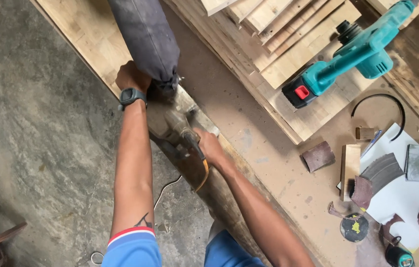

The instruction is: Using an electric belt sander to smooth the surface of a wooden plank in a workshop environment.

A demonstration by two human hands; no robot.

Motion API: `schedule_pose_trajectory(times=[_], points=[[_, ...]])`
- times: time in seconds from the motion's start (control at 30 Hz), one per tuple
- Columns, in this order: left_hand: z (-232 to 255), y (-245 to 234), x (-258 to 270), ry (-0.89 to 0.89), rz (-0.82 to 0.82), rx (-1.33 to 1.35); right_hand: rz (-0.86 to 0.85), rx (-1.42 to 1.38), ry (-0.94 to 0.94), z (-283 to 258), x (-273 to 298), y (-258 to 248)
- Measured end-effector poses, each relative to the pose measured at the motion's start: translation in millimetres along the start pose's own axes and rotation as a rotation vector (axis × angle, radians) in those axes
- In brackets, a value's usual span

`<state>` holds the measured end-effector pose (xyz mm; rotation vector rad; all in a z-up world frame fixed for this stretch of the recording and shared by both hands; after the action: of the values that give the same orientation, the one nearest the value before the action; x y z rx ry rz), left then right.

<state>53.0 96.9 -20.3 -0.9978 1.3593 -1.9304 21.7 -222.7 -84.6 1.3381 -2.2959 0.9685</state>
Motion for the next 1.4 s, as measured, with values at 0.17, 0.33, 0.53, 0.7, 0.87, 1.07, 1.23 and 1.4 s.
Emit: schedule_pose_trajectory(times=[0.17,0.33,0.53,0.7,0.87,1.07,1.23,1.4], points=[[16,4,-6,-0.015,0.022,-0.005,0.009,-0.069,-0.029,3,-5,-26],[48,-9,21,0.038,0.054,0.074,0.044,-0.097,-0.043,5,10,-43],[49,-12,40,0.053,0.076,0.087,0.048,-0.08,-0.071,12,15,-46],[24,-4,45,0.018,0.072,0.048,0.018,-0.085,-0.055,26,13,-28],[-5,-12,63,0.048,0.073,0.033,-0.041,-0.058,-0.007,23,21,11],[-51,5,54,0.002,0.051,0.036,-0.073,0.023,-0.009,18,36,57],[-74,-3,68,-0.031,0.076,0.001,-0.056,0.063,-0.087,2,47,66],[-96,0,60,-0.004,0.112,-0.024,-0.058,0.091,-0.097,36,11,105]])
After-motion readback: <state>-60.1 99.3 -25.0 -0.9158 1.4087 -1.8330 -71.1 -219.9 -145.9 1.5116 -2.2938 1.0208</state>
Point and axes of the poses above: each hand's wrist, its own x-axis away from the middle knuckle, its own y-axis out of the palm, z = x × y, the point moved 7 cm from there along -x, towards the middle knuckle, and after that the axes turned 9 degrees about y, right-handed, at the moved point
